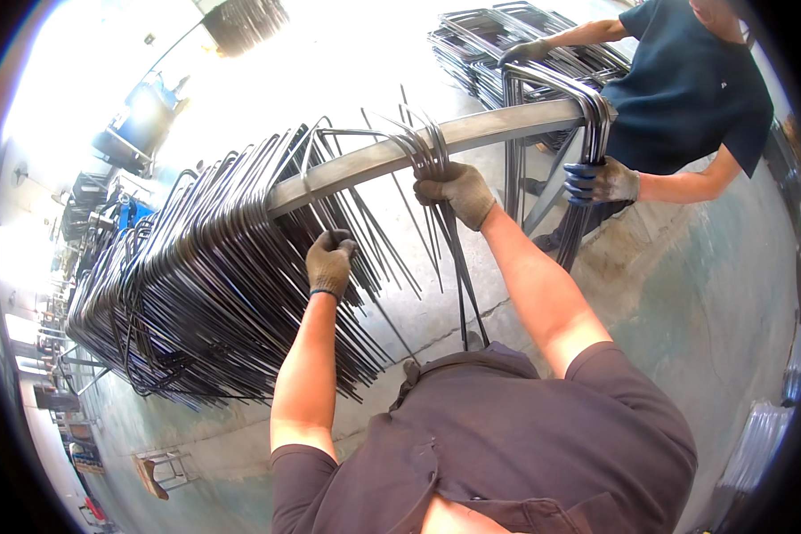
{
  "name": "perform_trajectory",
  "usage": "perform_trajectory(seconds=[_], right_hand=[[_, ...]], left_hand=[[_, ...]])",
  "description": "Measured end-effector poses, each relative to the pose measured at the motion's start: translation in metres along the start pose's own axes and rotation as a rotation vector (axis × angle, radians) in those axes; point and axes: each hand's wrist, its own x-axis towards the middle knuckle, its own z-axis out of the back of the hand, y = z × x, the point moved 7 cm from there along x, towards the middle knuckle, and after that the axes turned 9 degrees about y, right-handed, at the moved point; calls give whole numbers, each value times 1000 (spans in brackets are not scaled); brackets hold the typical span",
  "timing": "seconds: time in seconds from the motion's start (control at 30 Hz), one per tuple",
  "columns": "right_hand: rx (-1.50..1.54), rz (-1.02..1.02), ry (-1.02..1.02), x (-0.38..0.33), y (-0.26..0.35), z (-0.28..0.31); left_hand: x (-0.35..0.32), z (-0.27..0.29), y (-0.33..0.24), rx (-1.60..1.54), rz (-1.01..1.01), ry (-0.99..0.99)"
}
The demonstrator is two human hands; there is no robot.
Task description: The person repeatedly picks up metal frames from a large pile and places them onto a metal rack. The person wears gloves and handles the frames one at a time, stacking them neatly on the rack.
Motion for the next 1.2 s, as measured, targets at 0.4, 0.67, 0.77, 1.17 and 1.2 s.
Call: perform_trajectory(seconds=[0.4, 0.67, 0.77, 1.17, 1.2], right_hand=[[39, 117, -208, -57, 44, 99], [-41, -23, -97, -64, 53, 89], [-25, 9, -48, -60, 46, 95], [-108, -18, -120, -61, 36, 90], [-130, -12, -131, -61, 37, 92]], left_hand=[[-8, 22, 18, -124, 28, -25], [-7, 7, 13, -97, 10, -15], [1, -4, 16, -126, -6, -14], [-9, -21, 3, -161, -8, -55], [-10, -19, 1, -170, 11, -73]])
